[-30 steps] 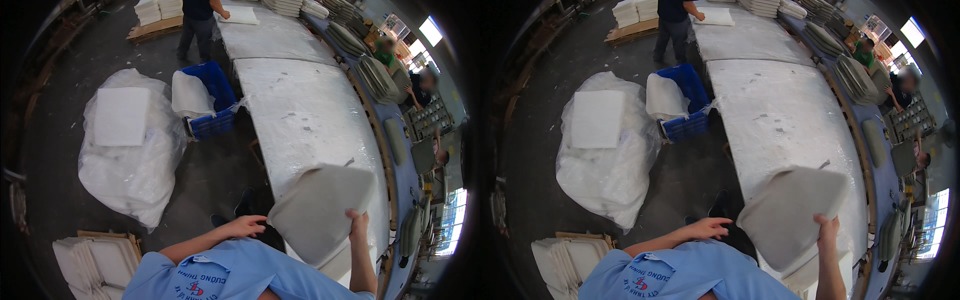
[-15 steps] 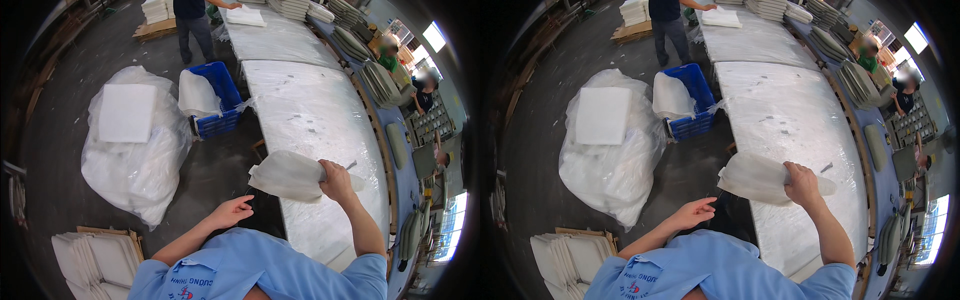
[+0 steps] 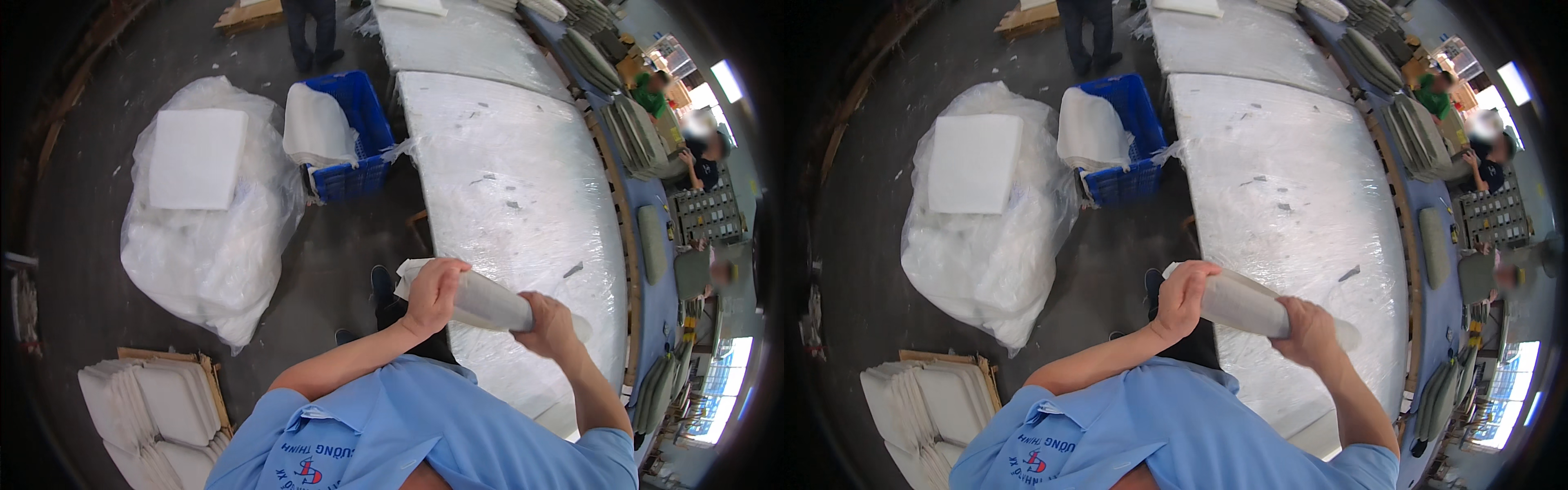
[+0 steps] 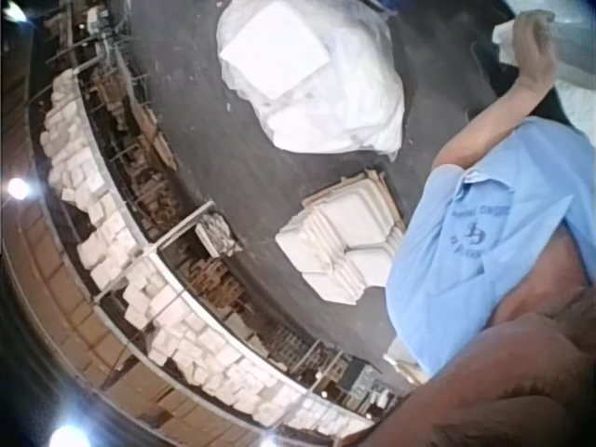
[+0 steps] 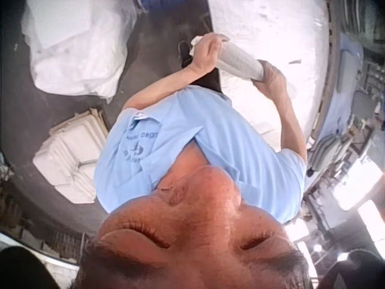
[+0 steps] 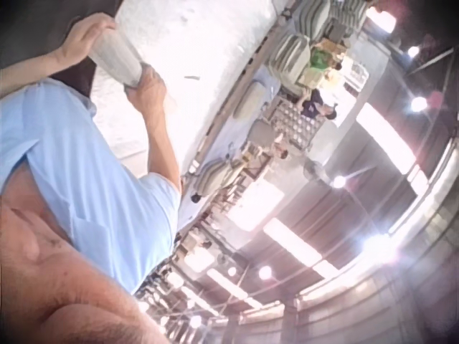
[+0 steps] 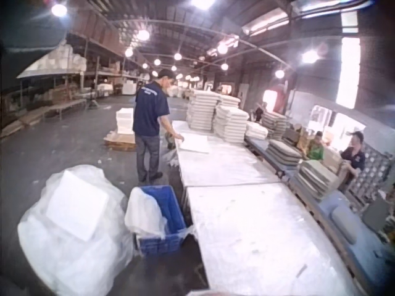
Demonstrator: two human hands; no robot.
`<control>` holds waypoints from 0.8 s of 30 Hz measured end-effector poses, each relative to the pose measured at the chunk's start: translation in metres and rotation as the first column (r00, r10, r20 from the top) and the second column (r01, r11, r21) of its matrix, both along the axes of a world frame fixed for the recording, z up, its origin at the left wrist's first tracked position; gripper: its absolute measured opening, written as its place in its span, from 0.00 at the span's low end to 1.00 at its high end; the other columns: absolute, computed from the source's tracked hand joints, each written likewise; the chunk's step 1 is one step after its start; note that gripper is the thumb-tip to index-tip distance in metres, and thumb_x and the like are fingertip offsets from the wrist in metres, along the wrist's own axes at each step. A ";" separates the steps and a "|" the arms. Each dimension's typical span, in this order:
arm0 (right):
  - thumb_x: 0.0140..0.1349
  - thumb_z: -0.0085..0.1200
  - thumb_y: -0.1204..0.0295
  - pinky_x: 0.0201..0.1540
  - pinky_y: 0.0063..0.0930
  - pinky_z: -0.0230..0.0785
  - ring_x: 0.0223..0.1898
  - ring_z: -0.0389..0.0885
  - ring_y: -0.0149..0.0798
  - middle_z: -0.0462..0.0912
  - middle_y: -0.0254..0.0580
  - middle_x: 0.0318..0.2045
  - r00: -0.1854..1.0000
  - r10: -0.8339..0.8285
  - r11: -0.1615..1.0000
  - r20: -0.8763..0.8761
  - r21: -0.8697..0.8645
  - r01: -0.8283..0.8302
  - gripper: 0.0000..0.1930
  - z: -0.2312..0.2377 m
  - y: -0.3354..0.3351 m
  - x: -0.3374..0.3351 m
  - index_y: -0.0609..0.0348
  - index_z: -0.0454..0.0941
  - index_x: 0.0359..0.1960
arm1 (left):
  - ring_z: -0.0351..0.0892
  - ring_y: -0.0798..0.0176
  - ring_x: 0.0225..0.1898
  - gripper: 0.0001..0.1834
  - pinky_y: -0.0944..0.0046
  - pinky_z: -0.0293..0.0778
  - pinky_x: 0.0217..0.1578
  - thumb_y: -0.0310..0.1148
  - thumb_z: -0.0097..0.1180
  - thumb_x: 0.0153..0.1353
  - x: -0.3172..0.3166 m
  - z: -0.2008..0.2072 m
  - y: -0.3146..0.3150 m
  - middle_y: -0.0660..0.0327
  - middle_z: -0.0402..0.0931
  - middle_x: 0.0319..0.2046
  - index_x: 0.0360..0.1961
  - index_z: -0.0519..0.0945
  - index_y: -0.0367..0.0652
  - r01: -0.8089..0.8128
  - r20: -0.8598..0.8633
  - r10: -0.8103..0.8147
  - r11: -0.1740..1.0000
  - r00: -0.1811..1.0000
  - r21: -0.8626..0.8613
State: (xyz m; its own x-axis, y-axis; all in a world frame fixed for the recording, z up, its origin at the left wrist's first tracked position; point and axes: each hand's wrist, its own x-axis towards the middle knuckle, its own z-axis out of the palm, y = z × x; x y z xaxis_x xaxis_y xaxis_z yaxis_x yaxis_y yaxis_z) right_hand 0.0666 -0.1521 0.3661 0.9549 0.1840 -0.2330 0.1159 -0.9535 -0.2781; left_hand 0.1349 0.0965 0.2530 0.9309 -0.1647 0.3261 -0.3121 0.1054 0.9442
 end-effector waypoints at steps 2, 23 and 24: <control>0.43 0.72 0.71 0.56 0.49 0.76 0.51 0.85 0.58 0.87 0.54 0.47 1.000 -0.007 1.000 0.015 0.000 0.007 0.33 -0.002 0.001 -0.004 0.58 0.76 0.56 | 0.83 0.44 0.44 0.22 0.52 0.76 0.49 0.43 0.46 0.79 0.005 -0.014 -0.005 0.50 0.84 0.39 0.41 0.84 0.35 -0.030 -0.062 0.027 0.998 0.998 -0.054; 0.71 0.59 0.56 0.66 0.40 0.71 0.64 0.78 0.57 0.76 0.58 0.66 0.765 0.278 0.960 -0.581 0.130 -0.250 0.34 -0.292 0.058 0.221 0.59 0.68 0.74 | 0.79 0.42 0.54 0.24 0.50 0.73 0.62 0.41 0.54 0.74 -0.030 -0.194 -0.018 0.45 0.78 0.55 0.64 0.76 0.40 -0.304 -0.539 0.401 0.916 0.740 0.263; 0.70 0.60 0.54 0.65 0.40 0.72 0.63 0.80 0.57 0.78 0.58 0.64 0.709 0.209 0.970 -0.674 0.053 -0.236 0.35 -0.302 0.060 0.229 0.59 0.69 0.74 | 0.79 0.43 0.56 0.26 0.51 0.73 0.63 0.39 0.57 0.72 -0.033 -0.203 -0.019 0.44 0.77 0.57 0.66 0.74 0.39 -0.347 -0.714 0.391 0.912 0.581 0.218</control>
State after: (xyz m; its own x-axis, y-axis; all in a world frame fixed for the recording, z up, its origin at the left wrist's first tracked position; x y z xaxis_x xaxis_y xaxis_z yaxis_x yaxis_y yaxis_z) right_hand 0.2956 -0.0926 0.0637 0.4787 0.3498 -0.8053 0.1224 -0.9349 -0.3333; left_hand 0.1020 0.0773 0.0499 0.8378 0.2535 -0.4836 0.4778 0.0883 0.8740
